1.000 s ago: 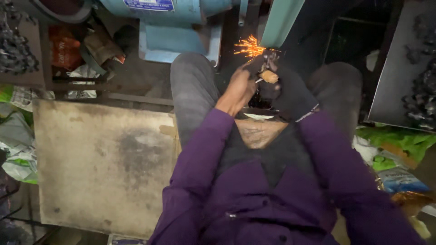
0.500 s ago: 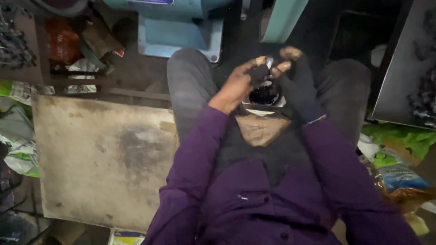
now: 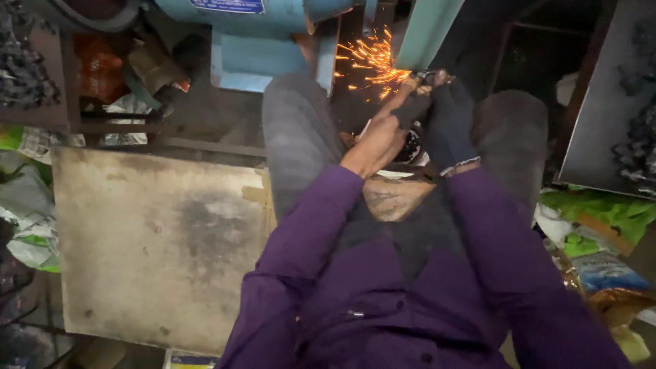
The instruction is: The person sits on the floor at a bench grinder and grinds small metal workpieces against the spinning wheel, producing sparks. They periodically dip or place the workpieces into a container on their lap and pick up new pieces, repeating the grinding cycle.
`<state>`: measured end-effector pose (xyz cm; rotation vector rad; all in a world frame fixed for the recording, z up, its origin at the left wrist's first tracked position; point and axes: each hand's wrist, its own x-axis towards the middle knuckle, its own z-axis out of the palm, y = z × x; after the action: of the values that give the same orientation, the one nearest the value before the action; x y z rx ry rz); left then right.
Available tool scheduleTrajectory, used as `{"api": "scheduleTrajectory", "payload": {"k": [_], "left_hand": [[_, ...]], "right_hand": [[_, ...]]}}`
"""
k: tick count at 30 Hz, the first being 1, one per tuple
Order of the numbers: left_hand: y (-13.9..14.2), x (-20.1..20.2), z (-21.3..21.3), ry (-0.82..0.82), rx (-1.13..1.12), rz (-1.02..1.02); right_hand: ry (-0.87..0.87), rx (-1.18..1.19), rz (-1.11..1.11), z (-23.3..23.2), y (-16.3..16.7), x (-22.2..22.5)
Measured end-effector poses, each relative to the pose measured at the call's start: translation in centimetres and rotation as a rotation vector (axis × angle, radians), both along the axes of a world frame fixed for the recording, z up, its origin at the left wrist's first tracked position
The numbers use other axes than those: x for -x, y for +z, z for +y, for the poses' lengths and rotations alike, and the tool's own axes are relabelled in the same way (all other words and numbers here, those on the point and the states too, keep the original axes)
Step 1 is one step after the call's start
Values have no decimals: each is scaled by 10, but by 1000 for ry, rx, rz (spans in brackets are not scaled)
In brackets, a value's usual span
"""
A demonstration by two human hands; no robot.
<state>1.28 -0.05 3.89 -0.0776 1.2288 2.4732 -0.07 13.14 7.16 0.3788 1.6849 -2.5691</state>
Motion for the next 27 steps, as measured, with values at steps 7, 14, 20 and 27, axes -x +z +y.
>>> {"api": "scheduleTrajectory", "payload": {"k": [7,14,20,27], "left_hand": [[-10,-3,-14,54,289,22],[-29,20,-12,197,518,-36],[-20,29,-22,116,280,-267],[-11,23,-30,97,43,-513]], "right_hand": [[362,-685,208,-3,27,-23],[363,-671,82,-13,23,-3],[414,-455,-23,-9,9,3],[89,-768,409,-10,24,-30]]}}
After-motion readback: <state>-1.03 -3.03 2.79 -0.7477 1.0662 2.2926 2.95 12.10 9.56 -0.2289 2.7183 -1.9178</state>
